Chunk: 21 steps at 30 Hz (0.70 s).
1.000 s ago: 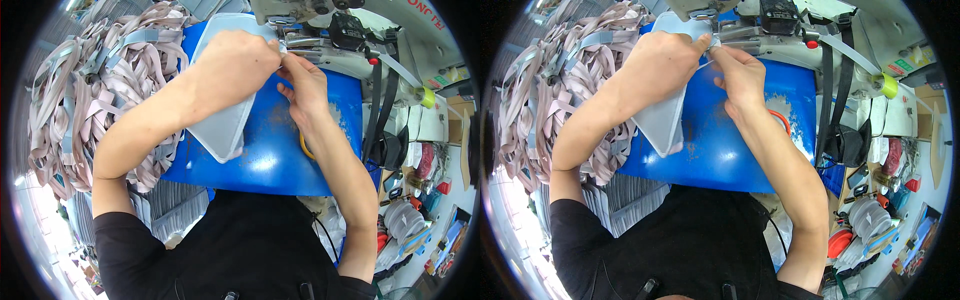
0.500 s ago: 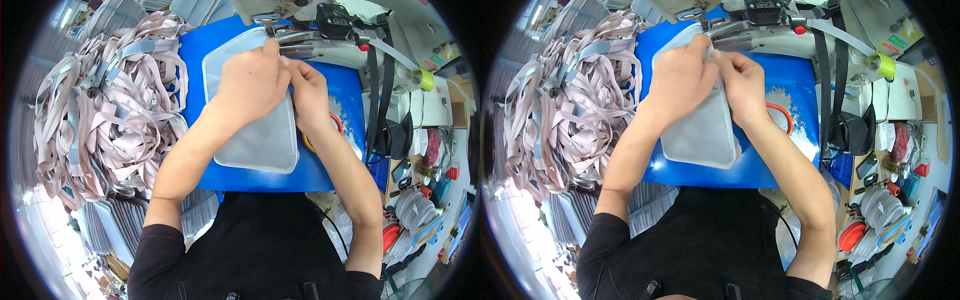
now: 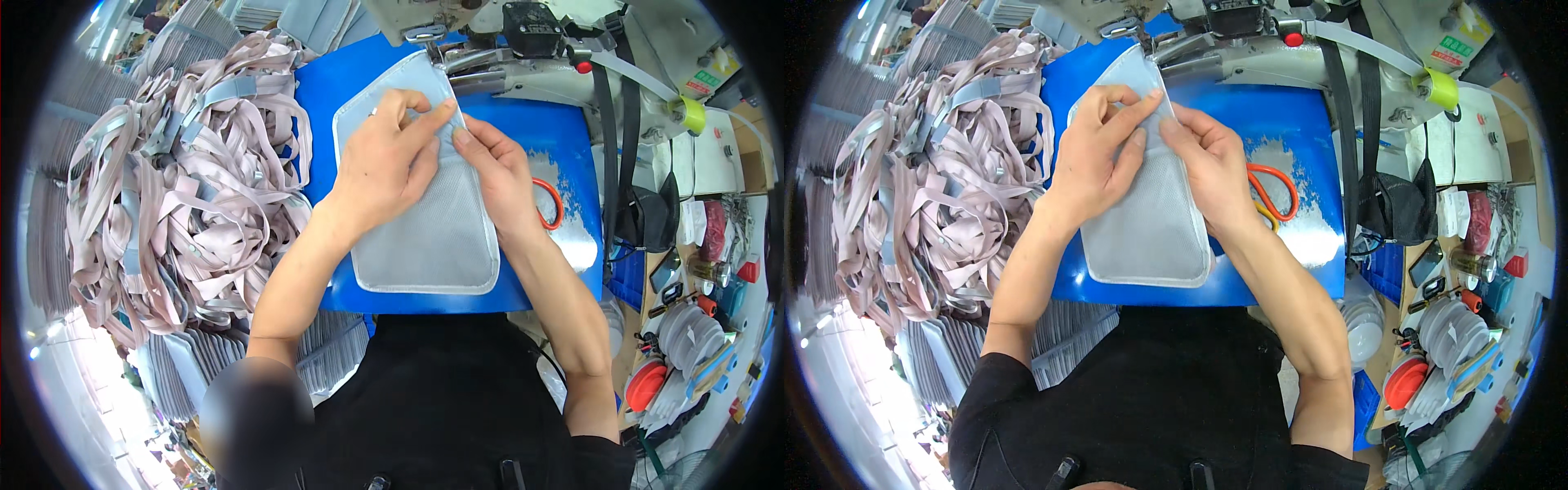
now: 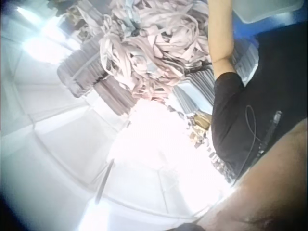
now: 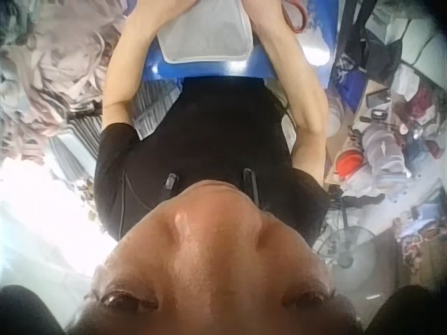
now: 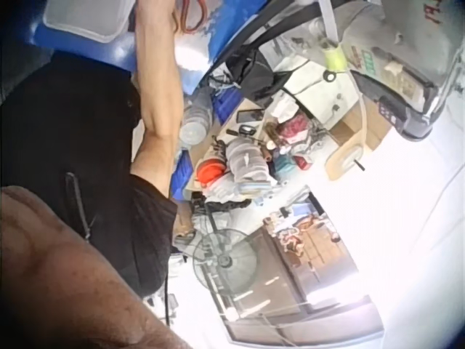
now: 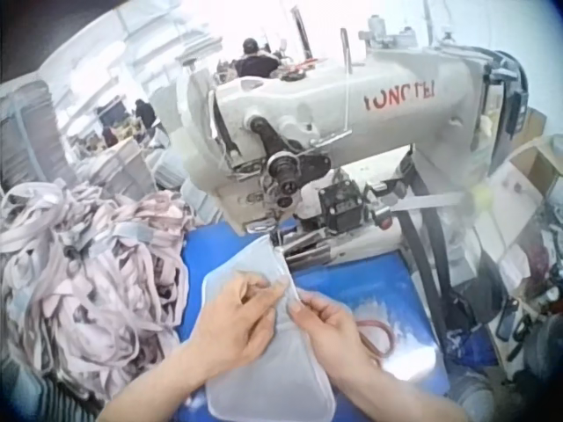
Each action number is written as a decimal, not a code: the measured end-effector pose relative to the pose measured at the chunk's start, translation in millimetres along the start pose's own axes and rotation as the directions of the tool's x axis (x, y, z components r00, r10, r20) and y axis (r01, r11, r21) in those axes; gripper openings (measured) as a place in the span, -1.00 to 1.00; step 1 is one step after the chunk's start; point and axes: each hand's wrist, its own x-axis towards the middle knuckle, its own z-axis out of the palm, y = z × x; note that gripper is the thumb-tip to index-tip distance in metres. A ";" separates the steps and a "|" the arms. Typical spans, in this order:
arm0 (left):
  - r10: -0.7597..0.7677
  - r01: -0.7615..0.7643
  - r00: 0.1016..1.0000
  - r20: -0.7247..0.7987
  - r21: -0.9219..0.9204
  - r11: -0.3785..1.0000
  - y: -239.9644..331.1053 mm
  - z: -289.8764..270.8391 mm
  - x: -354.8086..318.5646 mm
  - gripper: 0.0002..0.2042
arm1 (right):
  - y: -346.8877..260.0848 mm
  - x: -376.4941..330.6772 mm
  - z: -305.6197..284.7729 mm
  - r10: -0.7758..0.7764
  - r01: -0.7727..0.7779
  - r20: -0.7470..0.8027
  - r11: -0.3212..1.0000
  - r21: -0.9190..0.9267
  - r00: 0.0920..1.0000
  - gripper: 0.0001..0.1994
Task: The person assembles light blue fabric pouches by inserting elastic straps into the top edges. They use scissors to trim excess strap material and a sewing machine to stitch the straps in place. The person handles multiple pouches sequentially, folding and aligning the fabric before sewing.
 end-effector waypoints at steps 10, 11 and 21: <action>0.057 -0.064 0.984 -0.167 -0.037 0.997 -21.6 -1.2 15.5 -0.65 | 3.1 19.3 -9.6 0.000 -0.004 0.073 0.998 0.059 0.997 -0.62; 0.064 -0.071 0.974 -0.217 -0.023 0.997 -23.7 -0.6 11.3 -0.65 | 0.8 17.9 -8.3 -0.001 -0.002 0.070 0.999 0.047 0.998 -0.62; 0.084 -0.083 0.996 0.002 0.114 0.990 -20.5 2.3 14.2 -0.58 | -3.9 10.8 -4.3 -0.017 0.012 0.136 0.999 0.033 0.991 -0.59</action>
